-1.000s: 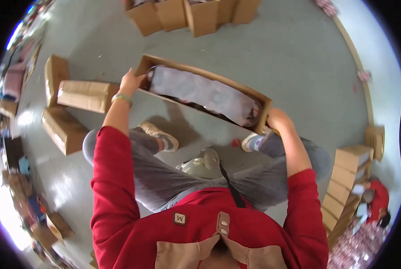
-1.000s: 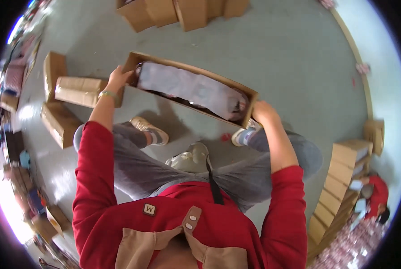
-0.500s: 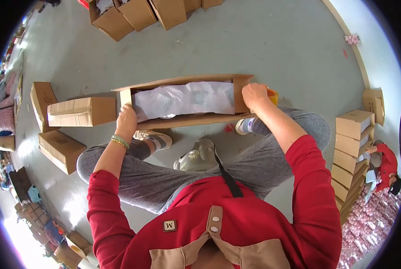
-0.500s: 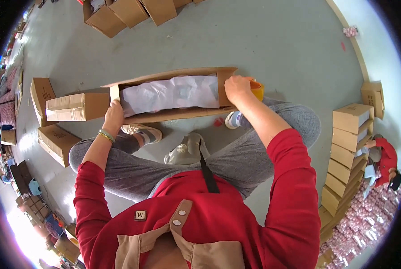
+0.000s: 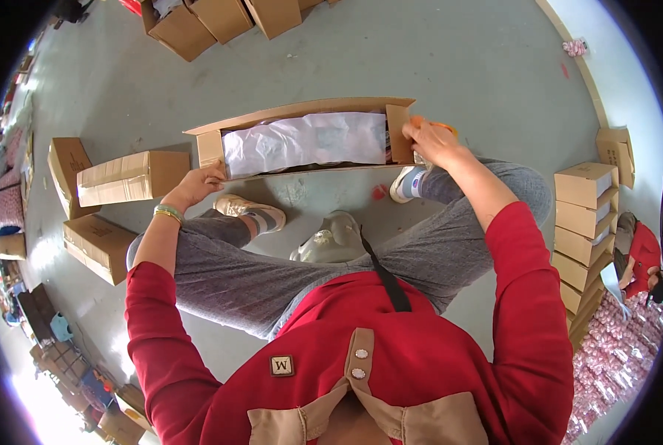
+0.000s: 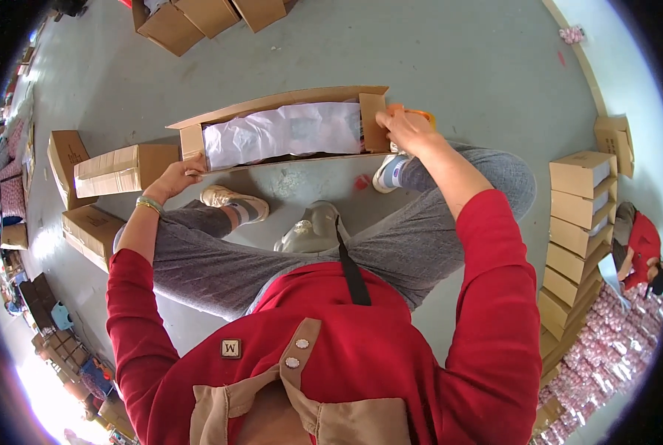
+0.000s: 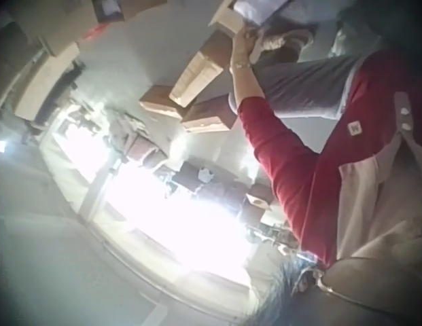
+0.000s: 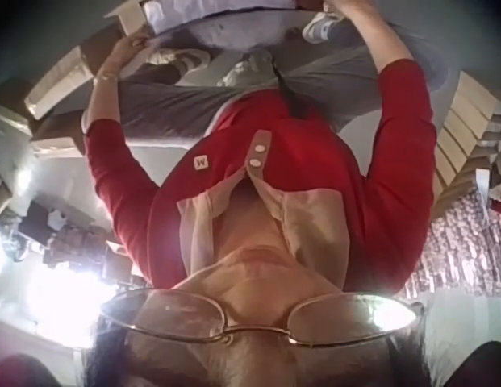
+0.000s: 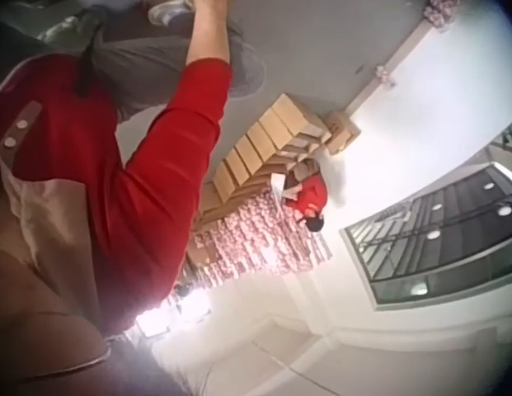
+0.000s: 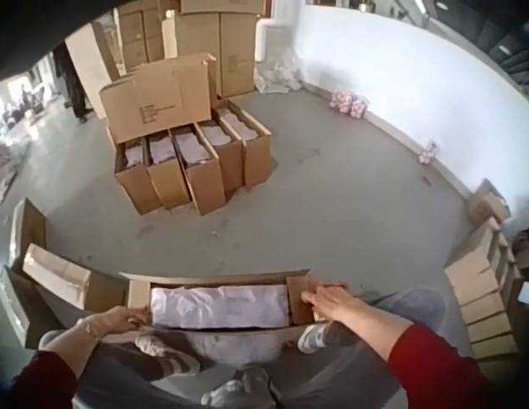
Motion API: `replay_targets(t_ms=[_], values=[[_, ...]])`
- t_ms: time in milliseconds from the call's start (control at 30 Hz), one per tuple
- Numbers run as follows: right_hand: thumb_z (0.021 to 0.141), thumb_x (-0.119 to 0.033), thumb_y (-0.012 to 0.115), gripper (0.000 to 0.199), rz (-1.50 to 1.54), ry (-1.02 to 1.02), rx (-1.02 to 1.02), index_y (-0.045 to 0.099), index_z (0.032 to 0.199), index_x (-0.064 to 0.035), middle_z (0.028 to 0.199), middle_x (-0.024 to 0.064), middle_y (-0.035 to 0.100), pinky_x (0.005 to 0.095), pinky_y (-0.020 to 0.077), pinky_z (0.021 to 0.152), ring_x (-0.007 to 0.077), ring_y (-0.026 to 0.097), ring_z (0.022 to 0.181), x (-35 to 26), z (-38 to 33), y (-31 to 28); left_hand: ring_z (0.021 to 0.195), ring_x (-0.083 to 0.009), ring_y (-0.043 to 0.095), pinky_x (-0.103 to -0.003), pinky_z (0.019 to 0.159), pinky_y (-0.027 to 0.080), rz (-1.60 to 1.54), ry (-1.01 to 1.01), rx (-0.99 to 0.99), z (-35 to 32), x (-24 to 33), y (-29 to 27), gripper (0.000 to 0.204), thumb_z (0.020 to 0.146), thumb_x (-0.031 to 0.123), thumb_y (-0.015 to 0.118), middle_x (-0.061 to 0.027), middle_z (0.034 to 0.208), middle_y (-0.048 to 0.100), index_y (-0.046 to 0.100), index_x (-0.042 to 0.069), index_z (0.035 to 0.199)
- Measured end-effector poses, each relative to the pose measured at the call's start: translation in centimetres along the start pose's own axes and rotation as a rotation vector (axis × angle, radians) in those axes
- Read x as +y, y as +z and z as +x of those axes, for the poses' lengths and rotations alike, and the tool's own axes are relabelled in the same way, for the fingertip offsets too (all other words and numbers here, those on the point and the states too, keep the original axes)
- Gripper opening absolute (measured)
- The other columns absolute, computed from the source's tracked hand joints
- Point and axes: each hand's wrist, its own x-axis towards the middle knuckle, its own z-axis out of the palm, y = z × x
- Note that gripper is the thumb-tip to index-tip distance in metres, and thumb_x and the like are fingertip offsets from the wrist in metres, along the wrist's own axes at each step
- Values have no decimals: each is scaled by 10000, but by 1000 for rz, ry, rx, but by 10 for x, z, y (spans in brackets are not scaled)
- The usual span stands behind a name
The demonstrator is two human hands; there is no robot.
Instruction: The worker is sealing cardboard boxes using a tape dispenser.
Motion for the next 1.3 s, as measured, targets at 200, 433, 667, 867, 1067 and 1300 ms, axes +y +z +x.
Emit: replay_targets(t_ms=[200, 433, 667, 867, 1067, 1300], values=[[823, -221, 633, 378, 0, -146, -251, 495, 1173, -189, 965, 136, 615, 418, 492, 795, 323, 604, 947, -5, -27, -4, 984, -223, 603, -304, 908, 439, 40, -25, -24, 11, -1, -5, 250, 822, 144, 671, -119, 1058, 666, 656, 58, 1056], [850, -389, 612, 401, 345, 4, -319, 572, 1088, -68, 941, 150, 642, 370, 478, 763, 290, 620, 894, -5, -9, -5, 973, -209, 615, -303, 885, 453, -11, -88, -4, 20, -5, -8, 268, 838, 167, 657, -107, 1064, 674, 664, 69, 1087], [852, -500, 569, 525, 354, 99, -251, 655, 1024, -12, 1021, 186, 660, 396, 494, 779, 319, 637, 908, 11, 27, 8, 879, -310, 641, -373, 794, 502, 232, -107, 294, 29, 24, -8, 284, 787, 313, 656, -174, 918, 669, 706, 94, 960], [805, -511, 616, 516, 153, 209, -157, 681, 907, -9, 959, 193, 670, 433, 505, 782, 363, 629, 911, -25, 17, -6, 1188, -331, 479, -511, 926, 412, 761, -198, 643, 26, 59, 42, 511, 828, 290, 610, -114, 1280, 498, 462, 214, 1312], [726, -495, 713, 505, 79, 279, -128, 683, 861, -9, 903, 185, 675, 426, 521, 746, 342, 643, 878, -42, 12, -22, 1381, -396, 188, -676, 1019, 232, 813, 372, 398, 33, 118, 118, 668, 860, 391, 563, -135, 1506, 203, 279, 233, 1445], [692, -438, 758, 448, 304, 301, -14, 641, 792, -17, 767, 148, 660, 396, 500, 673, 265, 627, 694, 52, 30, -31, 1396, -378, 164, -714, 987, 239, 771, 222, 364, 36, 137, 121, 994, 679, 539, 719, -144, 1537, 111, 196, 257, 1475]])
